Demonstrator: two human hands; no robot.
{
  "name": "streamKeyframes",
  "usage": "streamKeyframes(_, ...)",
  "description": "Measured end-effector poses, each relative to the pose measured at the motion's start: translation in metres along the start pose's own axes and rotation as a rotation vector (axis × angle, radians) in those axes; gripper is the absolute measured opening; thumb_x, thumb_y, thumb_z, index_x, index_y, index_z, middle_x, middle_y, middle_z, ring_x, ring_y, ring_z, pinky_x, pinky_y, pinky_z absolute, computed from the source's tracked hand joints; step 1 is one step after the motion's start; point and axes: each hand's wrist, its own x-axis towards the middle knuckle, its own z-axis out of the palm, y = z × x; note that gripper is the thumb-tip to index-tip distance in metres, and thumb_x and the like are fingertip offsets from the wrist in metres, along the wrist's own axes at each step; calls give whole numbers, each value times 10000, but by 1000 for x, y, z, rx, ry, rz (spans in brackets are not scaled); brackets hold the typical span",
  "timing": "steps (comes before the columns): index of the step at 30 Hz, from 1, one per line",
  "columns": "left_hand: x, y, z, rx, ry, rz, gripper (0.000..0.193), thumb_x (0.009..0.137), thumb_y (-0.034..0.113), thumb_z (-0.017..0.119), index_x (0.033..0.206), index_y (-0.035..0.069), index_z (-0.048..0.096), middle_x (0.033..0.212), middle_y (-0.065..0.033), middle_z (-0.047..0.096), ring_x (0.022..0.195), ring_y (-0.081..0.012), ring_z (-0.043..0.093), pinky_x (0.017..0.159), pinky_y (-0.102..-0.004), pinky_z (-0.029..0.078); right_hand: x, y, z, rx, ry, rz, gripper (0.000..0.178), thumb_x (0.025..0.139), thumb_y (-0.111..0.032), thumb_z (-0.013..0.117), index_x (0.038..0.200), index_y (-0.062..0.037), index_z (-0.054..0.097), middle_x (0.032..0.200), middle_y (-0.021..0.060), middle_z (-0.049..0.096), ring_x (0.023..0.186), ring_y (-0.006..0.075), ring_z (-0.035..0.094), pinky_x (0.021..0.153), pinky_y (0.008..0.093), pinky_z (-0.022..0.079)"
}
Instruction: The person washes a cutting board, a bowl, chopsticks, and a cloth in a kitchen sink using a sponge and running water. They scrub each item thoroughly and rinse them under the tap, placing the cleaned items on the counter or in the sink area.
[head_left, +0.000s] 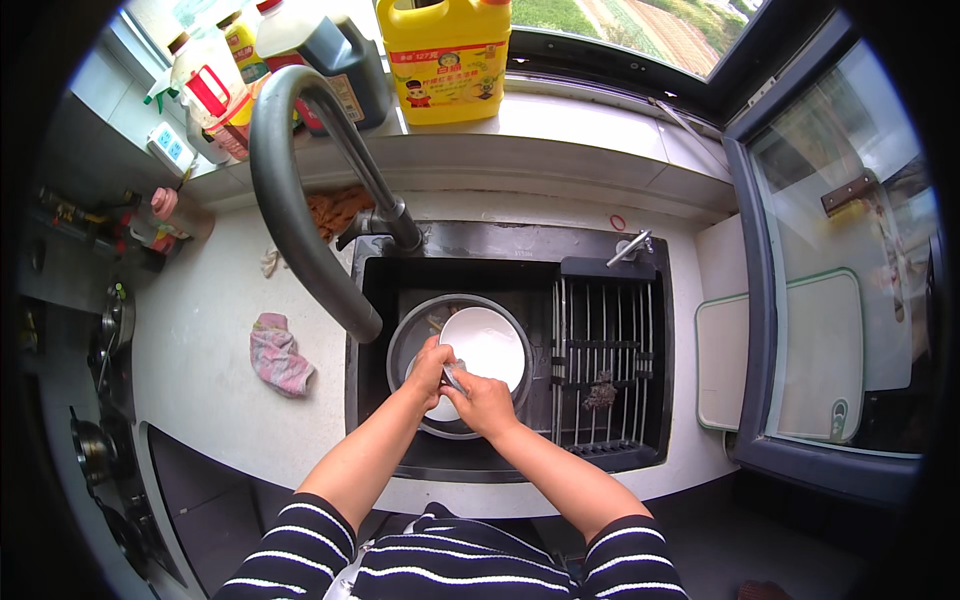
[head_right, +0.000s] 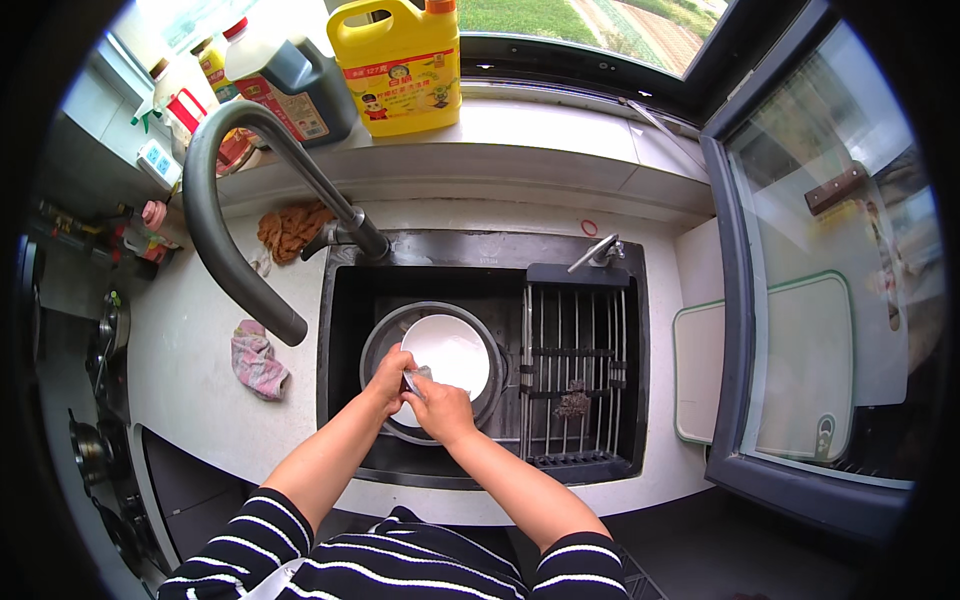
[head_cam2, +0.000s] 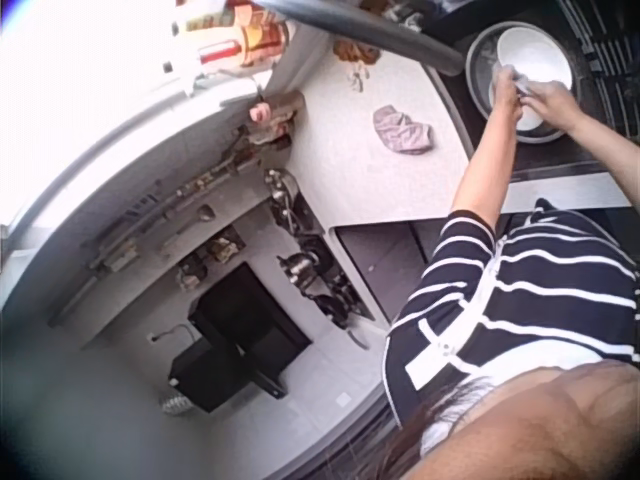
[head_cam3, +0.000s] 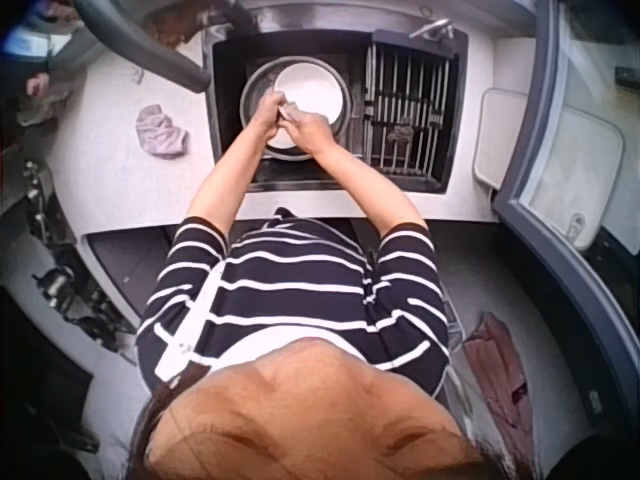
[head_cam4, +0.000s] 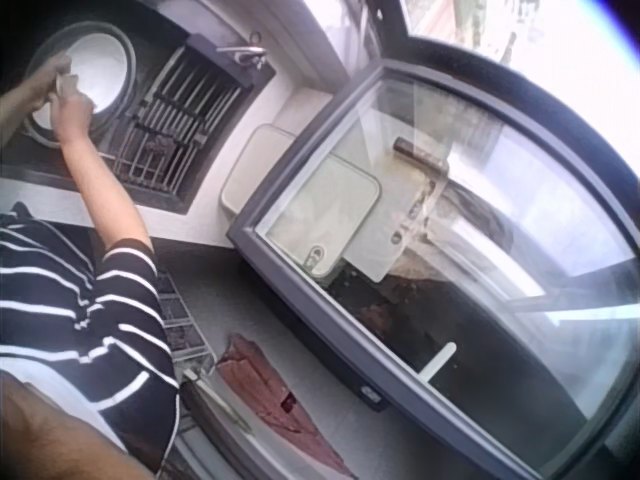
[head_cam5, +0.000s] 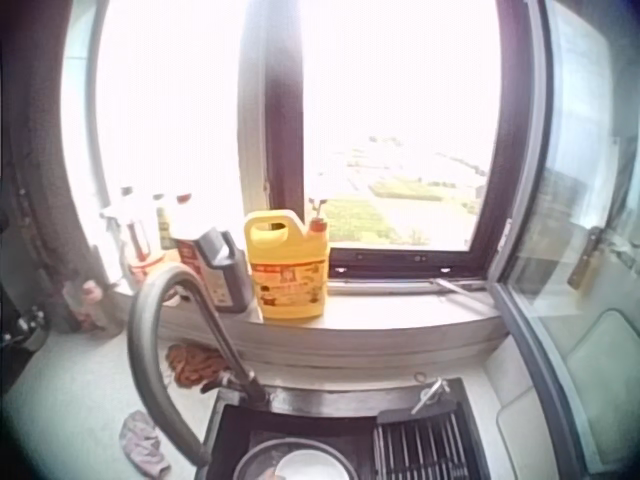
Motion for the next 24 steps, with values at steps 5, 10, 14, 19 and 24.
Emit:
streamKeyframes(5, -6, 55, -8, 255, -182, -105, 551, 635, 185, 525, 1172, 59, 536, 984, -111, 586, 856, -277, 618, 634, -435, 557, 4, 77, -22, -651, 67, -653, 305, 746, -132, 611, 1044, -78, 650, 1087, 66, 662, 1115, 215, 569, 1058, 441, 331)
streamKeyframes(10, 11, 73, -17, 245, -367, -479, 619, 647, 287, 543, 1196, 2, 532, 1148, -191, 599, 1003, -335, 601, 877, -451, 487, 3, 48, -78, -465, -268, -638, 237, 707, -115, 690, 943, -112, 666, 902, 56, 651, 1016, 226, 590, 1036, 400, 345)
streamKeyframes(14, 7, 57, -13, -221, -607, -463, 543, 757, 294, 507, 1227, 25, 541, 1168, -175, 608, 1058, -323, 588, 957, -435, 447, -3, 10, -98, 236, -287, -341, 257, 706, -171, 792, 895, -76, 646, 801, 60, 627, 775, 207, 568, 773, 322, 451)
streamKeyframes(19, -33, 44, 23, -521, -363, -130, 720, 886, 653, 398, 1228, 36, 541, 1177, -132, 610, 1090, -291, 579, 981, -405, 436, -20, 28, -73, 1218, -26, 256, 388, 784, -225, 765, 1060, -15, 592, 965, 44, 641, 877, 151, 599, 783, 309, 495)
streamKeyframes(24, -51, 40, 11, -349, -33, 84, 635, 867, 602, 520, 1119, 26, 605, 1060, -116, 642, 983, -220, 602, 878, -361, 480, -17, 54, -41, 1556, 301, 328, 315, 932, -220, 573, 1162, -5, 574, 1079, 82, 649, 991, 195, 622, 893, 355, 492)
